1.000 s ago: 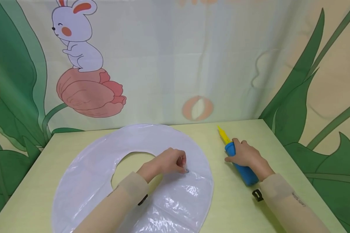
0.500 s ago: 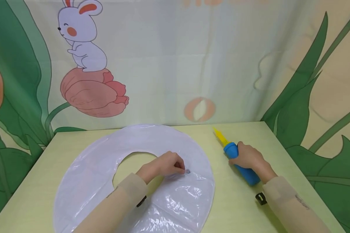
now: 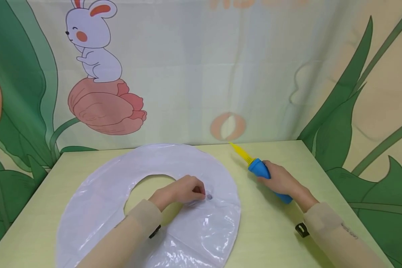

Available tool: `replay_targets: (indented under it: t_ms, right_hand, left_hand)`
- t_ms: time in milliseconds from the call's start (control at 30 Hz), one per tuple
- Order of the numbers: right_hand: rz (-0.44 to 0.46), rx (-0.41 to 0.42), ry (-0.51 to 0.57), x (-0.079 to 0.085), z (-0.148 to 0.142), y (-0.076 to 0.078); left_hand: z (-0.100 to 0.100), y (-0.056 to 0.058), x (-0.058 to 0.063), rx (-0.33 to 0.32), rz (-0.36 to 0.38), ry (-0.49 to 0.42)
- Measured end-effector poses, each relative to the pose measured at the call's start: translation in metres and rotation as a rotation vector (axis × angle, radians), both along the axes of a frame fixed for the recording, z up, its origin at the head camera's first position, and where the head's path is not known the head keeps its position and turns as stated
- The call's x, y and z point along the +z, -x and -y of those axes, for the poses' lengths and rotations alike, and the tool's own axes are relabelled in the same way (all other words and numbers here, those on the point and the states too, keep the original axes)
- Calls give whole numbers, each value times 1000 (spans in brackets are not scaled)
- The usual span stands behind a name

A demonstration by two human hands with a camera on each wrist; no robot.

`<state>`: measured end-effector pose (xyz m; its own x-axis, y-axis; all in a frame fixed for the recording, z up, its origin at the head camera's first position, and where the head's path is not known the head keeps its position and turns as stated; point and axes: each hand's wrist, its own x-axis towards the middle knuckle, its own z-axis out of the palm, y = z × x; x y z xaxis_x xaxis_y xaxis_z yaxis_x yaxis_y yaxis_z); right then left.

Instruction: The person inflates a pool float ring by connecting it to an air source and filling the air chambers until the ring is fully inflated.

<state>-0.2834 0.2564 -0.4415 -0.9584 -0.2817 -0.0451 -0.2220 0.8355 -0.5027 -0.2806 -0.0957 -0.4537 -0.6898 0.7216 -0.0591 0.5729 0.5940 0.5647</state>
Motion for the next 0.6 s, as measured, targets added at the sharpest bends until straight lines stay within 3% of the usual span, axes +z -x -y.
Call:
replay_targets:
  t_ms: [600]
  right_hand:
    - [-89,181,-12,10,16,-7]
  left_hand:
    - [33,3,0,20,51,15]
